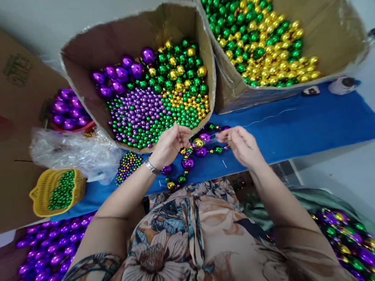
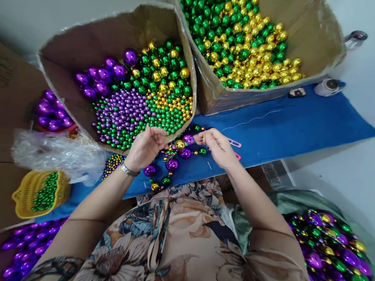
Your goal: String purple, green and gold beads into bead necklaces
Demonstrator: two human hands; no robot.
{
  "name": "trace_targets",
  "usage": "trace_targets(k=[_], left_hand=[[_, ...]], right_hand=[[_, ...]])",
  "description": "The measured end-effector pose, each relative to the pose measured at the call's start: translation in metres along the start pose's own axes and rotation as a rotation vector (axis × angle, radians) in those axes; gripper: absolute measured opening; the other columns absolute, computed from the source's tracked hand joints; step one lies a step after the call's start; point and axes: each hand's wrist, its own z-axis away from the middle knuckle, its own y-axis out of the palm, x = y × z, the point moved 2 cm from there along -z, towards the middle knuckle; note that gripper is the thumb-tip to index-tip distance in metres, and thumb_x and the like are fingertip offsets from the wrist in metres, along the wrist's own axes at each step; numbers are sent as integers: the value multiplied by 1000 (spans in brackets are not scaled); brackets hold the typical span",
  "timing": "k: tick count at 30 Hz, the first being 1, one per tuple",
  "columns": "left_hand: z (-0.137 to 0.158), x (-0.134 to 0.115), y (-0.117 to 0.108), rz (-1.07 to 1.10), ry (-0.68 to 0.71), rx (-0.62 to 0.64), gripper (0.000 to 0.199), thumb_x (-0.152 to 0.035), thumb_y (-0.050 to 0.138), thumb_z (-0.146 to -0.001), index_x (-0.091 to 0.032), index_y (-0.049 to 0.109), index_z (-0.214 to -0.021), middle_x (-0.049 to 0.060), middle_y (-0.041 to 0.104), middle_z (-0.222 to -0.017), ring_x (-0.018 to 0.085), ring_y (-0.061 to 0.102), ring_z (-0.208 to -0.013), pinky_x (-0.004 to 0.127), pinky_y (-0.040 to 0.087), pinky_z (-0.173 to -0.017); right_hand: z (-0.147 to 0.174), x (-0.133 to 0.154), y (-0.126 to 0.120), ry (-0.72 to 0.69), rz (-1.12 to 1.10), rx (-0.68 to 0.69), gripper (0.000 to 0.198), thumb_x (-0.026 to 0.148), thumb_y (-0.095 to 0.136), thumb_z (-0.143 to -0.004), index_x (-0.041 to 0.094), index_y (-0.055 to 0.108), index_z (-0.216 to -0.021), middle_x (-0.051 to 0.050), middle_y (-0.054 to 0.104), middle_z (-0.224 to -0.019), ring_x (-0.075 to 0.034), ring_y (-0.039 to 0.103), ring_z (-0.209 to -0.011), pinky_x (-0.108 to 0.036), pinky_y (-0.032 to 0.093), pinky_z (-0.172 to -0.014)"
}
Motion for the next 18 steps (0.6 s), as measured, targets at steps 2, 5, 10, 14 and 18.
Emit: trace_targets(k=[2, 5, 10, 14, 18], left_hand=[[-3, -6, 3, -132, 5, 40, 37, -52, 60, -86, -16, 69, -90, 1, 53, -70, 9, 52, -66, 23, 49, -63], [-6, -15, 8, -349, 19, 147, 31, -44, 65, -85, -17, 69, -99, 2, 61, -80, 8, 54, -68, 20, 47, -64], [-5, -20, 14, -543, 38, 291, 24, -38, 65, -87, -15, 69, -93, 1, 62, -73, 7, 49, -62, 20, 39, -57], [-3, -12, 6, -360, 27, 160, 27, -41, 63, -88, -15, 67, -84, -1, 55, -63, 6, 47, -55, 20, 36, -53], [-3, -5, -6, -119, -39, 56, 26, -40, 65, -86, -14, 67, -84, -1, 55, -63, 7, 49, -55, 20, 41, -54]], right_hand=[[-9, 19, -9, -175, 331, 36, 24, 41, 45, -97, 22, 59, -91, -4, 68, -98, -16, 64, -92, -35, 52, -84], [-32, 45, -3, -501, 625, 97, 18, 33, 48, -96, 22, 61, -91, -6, 67, -103, -19, 62, -102, -40, 50, -92], [-80, 49, 35, -766, 703, 188, 21, 35, 47, -96, 21, 61, -92, -5, 64, -107, -20, 58, -109, -44, 49, -96], [-89, 39, 48, -666, 721, 127, 22, 34, 44, -98, 22, 62, -102, -6, 62, -116, -20, 56, -113, -41, 49, -98], [-60, 31, 41, -470, 574, 76, 23, 31, 45, -98, 21, 63, -109, -6, 66, -108, -17, 61, -103, -35, 51, -91]])
